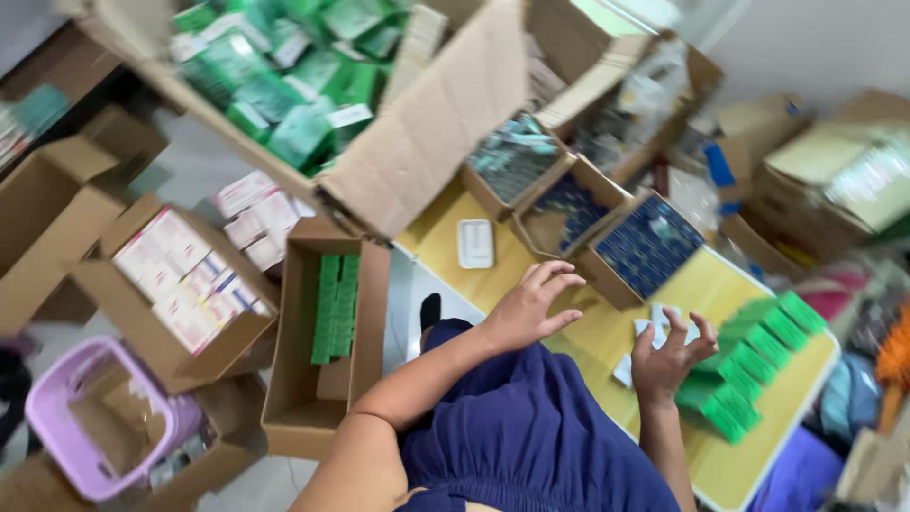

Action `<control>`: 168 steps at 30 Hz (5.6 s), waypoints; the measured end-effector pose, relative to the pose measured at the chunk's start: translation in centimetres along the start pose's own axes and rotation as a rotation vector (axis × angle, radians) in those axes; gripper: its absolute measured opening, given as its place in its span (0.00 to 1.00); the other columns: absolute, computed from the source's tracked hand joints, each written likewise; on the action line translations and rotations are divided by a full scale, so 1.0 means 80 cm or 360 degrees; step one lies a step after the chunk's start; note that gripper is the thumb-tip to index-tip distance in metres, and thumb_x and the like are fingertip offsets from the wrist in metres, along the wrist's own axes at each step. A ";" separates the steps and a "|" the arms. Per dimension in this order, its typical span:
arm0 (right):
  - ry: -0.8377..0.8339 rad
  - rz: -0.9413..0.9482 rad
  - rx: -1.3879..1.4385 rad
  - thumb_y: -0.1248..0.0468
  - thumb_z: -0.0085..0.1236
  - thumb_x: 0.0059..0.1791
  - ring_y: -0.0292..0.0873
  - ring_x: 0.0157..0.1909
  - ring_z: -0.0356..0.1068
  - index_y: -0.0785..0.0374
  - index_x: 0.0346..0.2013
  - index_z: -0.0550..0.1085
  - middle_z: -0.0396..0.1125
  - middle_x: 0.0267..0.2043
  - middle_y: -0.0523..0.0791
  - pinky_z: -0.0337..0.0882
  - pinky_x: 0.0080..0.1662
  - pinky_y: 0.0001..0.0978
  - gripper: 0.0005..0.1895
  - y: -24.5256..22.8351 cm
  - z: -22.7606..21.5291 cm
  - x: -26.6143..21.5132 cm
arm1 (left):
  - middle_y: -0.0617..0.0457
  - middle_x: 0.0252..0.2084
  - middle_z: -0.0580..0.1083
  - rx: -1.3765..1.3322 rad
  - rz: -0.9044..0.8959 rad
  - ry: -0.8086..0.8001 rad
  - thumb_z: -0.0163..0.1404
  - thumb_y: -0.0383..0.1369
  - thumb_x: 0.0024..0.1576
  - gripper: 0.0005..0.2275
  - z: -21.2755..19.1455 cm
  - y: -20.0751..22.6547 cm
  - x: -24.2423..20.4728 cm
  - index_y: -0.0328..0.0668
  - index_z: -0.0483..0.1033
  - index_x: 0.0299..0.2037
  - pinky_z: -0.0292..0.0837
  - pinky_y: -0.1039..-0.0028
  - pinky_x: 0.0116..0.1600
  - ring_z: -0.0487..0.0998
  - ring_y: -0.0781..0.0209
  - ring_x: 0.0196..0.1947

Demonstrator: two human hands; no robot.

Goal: The person repeatedly picks up small green boxes from a large cardboard carton, places them into a white plastic tray, and then transfers them into a green outer box. The person stacks the filled green boxes on a yellow table.

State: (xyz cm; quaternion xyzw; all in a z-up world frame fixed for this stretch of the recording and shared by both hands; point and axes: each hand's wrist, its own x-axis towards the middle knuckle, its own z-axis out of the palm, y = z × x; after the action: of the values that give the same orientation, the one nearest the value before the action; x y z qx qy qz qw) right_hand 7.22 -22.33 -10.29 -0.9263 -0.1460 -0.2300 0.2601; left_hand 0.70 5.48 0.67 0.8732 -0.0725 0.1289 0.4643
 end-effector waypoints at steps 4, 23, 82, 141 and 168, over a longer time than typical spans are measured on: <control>-0.0102 -0.0223 0.0231 0.67 0.62 0.51 0.62 0.71 0.50 0.57 0.59 0.71 0.53 0.67 0.57 0.53 0.71 0.59 0.21 -0.054 0.044 0.048 | 0.47 0.59 0.72 0.0093 -0.0149 0.0361 0.57 0.40 0.59 0.17 -0.079 -0.025 -0.008 0.43 0.74 0.55 0.69 0.60 0.65 0.72 0.46 0.62; -0.0109 -0.0530 0.0372 0.67 0.62 0.51 0.61 0.69 0.53 0.59 0.56 0.72 0.55 0.64 0.54 0.48 0.75 0.68 0.19 -0.318 0.188 0.149 | 0.44 0.54 0.73 0.1341 -0.0616 -0.0190 0.61 0.37 0.50 0.19 -0.552 -0.362 0.108 0.41 0.75 0.51 0.72 0.51 0.54 0.71 0.39 0.56; -0.0521 -0.0797 0.0801 0.69 0.65 0.41 0.60 0.66 0.56 0.61 0.33 0.79 0.58 0.65 0.54 0.61 0.64 0.51 0.07 -0.222 -0.119 0.081 | 0.43 0.61 0.65 0.0137 0.0378 0.0070 0.67 0.29 0.36 0.42 -0.083 -0.010 -0.049 0.41 0.60 0.65 0.67 0.56 0.66 0.66 0.38 0.62; -0.1126 -0.0386 0.0525 0.52 0.72 0.38 0.61 0.70 0.49 0.55 0.72 0.56 0.45 0.72 0.54 0.57 0.67 0.51 0.52 -0.209 -0.001 0.085 | 0.50 0.54 0.68 0.0659 -0.0847 0.0013 0.69 0.45 0.39 0.35 -0.106 -0.175 -0.074 0.59 0.71 0.61 0.75 0.59 0.53 0.71 0.48 0.57; -0.1323 -0.0397 0.0269 0.64 0.58 0.47 0.51 0.58 0.68 0.59 0.52 0.76 0.69 0.55 0.46 0.70 0.57 0.42 0.18 -0.164 0.116 0.041 | 0.40 0.79 0.39 0.1410 -0.0355 -0.0815 0.63 0.33 0.46 0.48 -0.047 -0.312 -0.014 0.68 0.47 0.77 0.35 0.32 0.72 0.36 0.32 0.78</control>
State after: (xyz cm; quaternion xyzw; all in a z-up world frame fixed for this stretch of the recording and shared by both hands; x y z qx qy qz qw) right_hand 8.15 -5.95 -10.21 -0.8909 -0.3671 0.1452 0.2245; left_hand 5.20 22.49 -17.39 0.9919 -0.0289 -0.1205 0.0288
